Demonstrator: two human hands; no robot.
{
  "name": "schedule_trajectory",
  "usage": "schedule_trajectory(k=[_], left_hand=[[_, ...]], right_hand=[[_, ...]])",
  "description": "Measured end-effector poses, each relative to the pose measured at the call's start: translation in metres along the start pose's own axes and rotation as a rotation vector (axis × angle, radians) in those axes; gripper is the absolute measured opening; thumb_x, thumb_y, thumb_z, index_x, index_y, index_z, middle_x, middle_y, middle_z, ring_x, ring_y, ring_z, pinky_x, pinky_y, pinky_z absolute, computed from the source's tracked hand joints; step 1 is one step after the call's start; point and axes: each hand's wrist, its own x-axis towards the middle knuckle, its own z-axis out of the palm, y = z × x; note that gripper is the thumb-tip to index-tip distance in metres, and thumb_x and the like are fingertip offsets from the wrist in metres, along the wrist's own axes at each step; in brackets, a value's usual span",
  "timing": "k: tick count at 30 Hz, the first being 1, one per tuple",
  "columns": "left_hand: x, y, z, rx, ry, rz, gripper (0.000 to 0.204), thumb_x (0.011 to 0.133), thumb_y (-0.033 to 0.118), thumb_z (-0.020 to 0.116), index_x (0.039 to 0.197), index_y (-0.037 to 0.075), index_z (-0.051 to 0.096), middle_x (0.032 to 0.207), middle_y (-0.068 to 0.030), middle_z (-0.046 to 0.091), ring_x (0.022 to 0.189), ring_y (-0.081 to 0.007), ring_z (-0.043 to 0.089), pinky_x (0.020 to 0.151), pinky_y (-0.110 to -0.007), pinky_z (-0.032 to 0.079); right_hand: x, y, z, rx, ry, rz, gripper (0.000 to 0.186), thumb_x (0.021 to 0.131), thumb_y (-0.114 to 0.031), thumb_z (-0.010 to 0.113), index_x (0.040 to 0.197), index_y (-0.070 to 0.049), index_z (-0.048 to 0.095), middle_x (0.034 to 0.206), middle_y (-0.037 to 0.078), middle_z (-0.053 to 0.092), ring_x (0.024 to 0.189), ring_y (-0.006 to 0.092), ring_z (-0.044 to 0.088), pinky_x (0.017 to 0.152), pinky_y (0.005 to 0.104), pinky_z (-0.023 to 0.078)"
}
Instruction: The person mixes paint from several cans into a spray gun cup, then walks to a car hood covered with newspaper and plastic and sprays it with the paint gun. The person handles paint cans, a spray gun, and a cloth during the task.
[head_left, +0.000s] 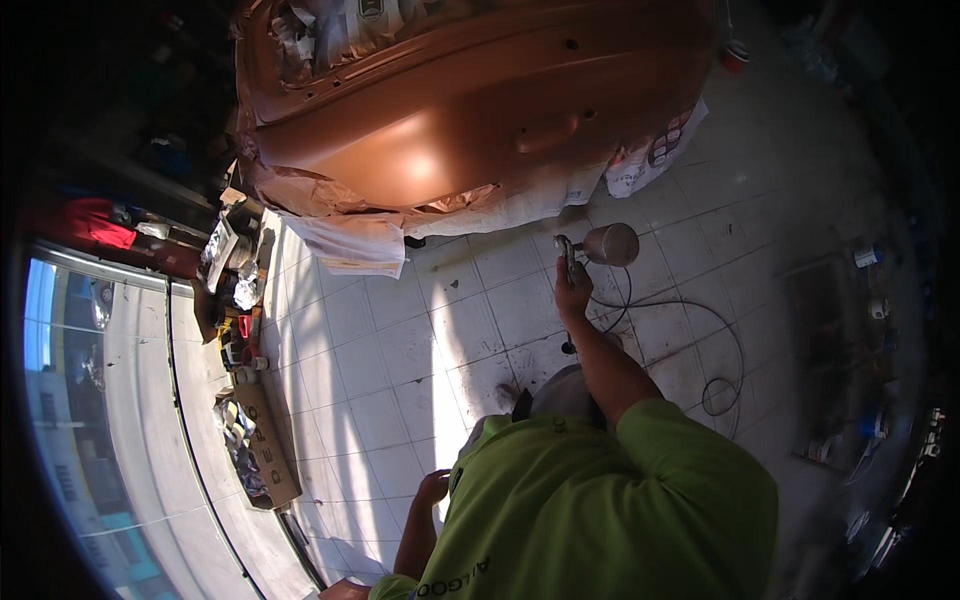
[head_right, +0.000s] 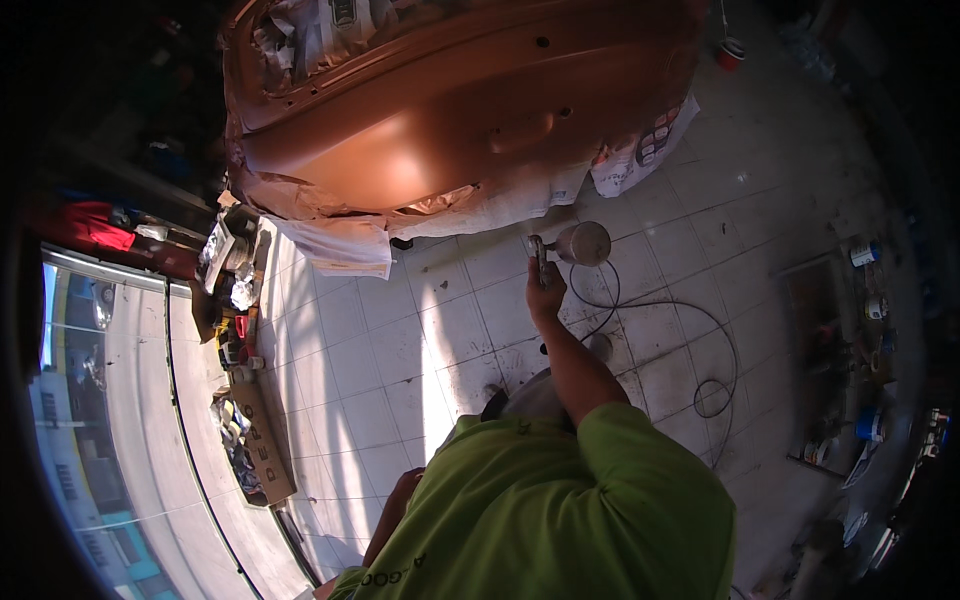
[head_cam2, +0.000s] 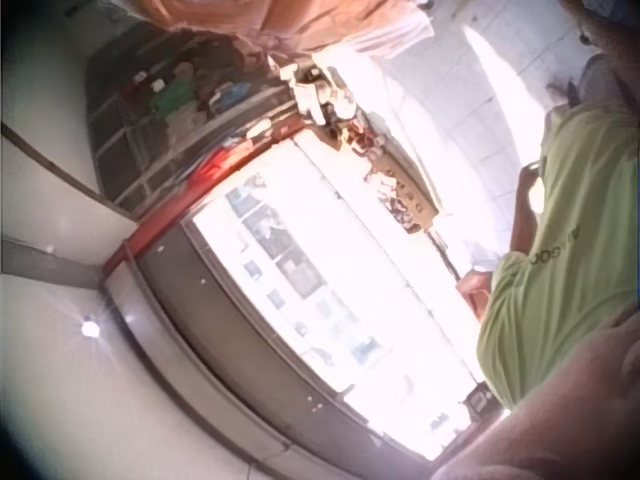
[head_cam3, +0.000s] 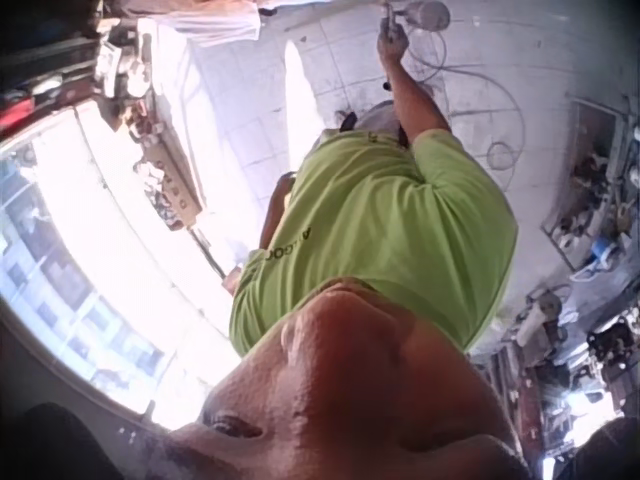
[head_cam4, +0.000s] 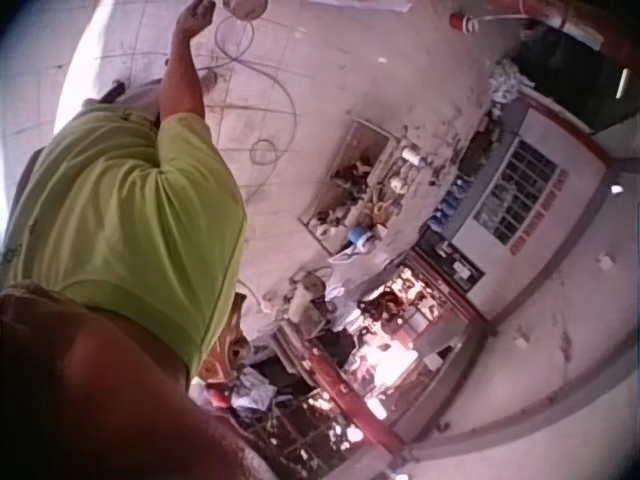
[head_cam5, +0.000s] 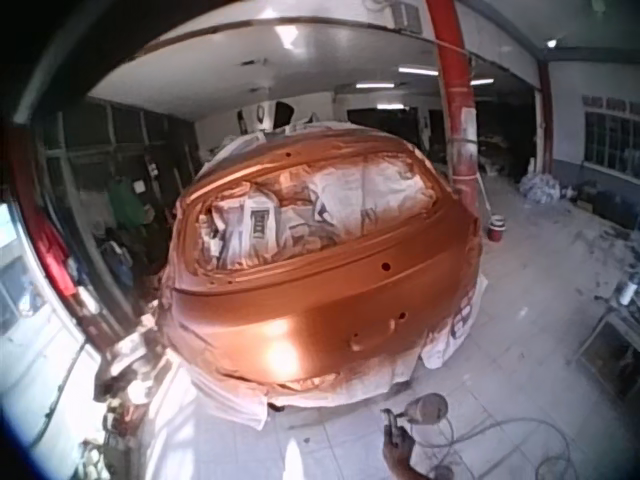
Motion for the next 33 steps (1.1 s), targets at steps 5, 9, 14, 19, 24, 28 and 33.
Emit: schedule_trajectory(k=[5,9,14,19,24,28,33], left_hand=[[-0.03,-0.001,-0.036,0.004,0.056,0.041,0.038,0.104,0.014,0.062,0.137,-0.005,0.061,0.118,-0.0177,0.074,0.104,-0.0233,0.072,0.089,-0.033,0.058],[-0.038,-0.009,-0.051,-0.1,0.1,-0.032,0.041,0.102,0.022,0.068,0.135,-0.002,0.065,0.12,-0.0167,0.073,0.102,-0.0213,0.072,0.087,-0.033,0.06],[-0.038,-0.08,-0.06,0.877,0.111,0.636,0.042,0.101,0.03,0.067,0.134,0.003,0.068,0.118,-0.014,0.074,0.097,-0.019,0.072,0.086,-0.032,0.058],[-0.033,-0.078,-0.074,0.105,0.115,-0.058,0.042,0.1,0.029,0.068,0.134,0.004,0.068,0.114,-0.0132,0.075,0.095,-0.0184,0.071,0.084,-0.032,0.057],[-0.006,-0.036,-0.058,-0.096,0.135,-0.216,0.044,0.099,0.028,0.069,0.135,0.003,0.067,0.109,-0.0119,0.077,0.092,-0.0171,0.071,0.081,-0.031,0.056],[0.02,-0.01,-0.036,-0.025,0.083,-0.092,0.045,0.099,0.03,0.069,0.135,0.003,0.067,0.112,-0.0126,0.076,0.093,-0.0178,0.071,0.081,-0.032,0.056],[0.059,0.051,-0.007,0.302,0.068,0.041,0.046,0.099,0.035,0.07,0.135,0.007,0.068,0.117,-0.0146,0.077,0.101,-0.0183,0.073,0.088,-0.033,0.057]], right_hand=[[-0.077,-0.038,0.064,-0.012,-0.151,0.025,0.042,0.098,-0.035,0.074,0.075,-0.004,0.056,0.064,0.015,0.061,0.058,0.0328,0.062,0.057,0.0441,0.046],[-0.118,-0.066,0.107,-0.031,-0.234,0.086,0.045,0.097,-0.047,0.071,0.08,-0.007,0.06,0.069,0.02,0.065,0.07,0.046,0.067,0.06,0.0521,0.049],[-0.149,-0.109,0.139,-0.085,-0.522,0.191,0.046,0.093,-0.051,0.073,0.082,-0.008,0.063,0.073,0.019,0.07,0.075,0.0447,0.07,0.062,0.0517,0.053],[-0.093,-0.08,0.136,0.022,-0.405,0.109,0.045,0.091,-0.046,0.078,0.078,-0.005,0.066,0.069,0.018,0.069,0.069,0.0412,0.07,0.06,0.0459,0.053],[-0.017,-0.037,0.075,0.02,-0.186,0.048,0.043,0.093,-0.041,0.079,0.077,-0.004,0.064,0.068,0.017,0.067,0.061,0.0351,0.067,0.059,0.0439,0.049],[0.046,-0.014,0.009,-0.093,-0.136,0.028,0.039,0.095,-0.032,0.078,0.075,-0.003,0.062,0.063,0.008,0.062,0.056,0.0156,0.055,0.055,0.0373,0.045],[0.132,0.024,-0.064,-0.184,-0.008,0.016,0.041,0.094,-0.034,0.079,0.074,-0.003,0.063,0.063,0.01,0.064,0.057,0.0191,0.06,0.057,0.0384,0.047]])
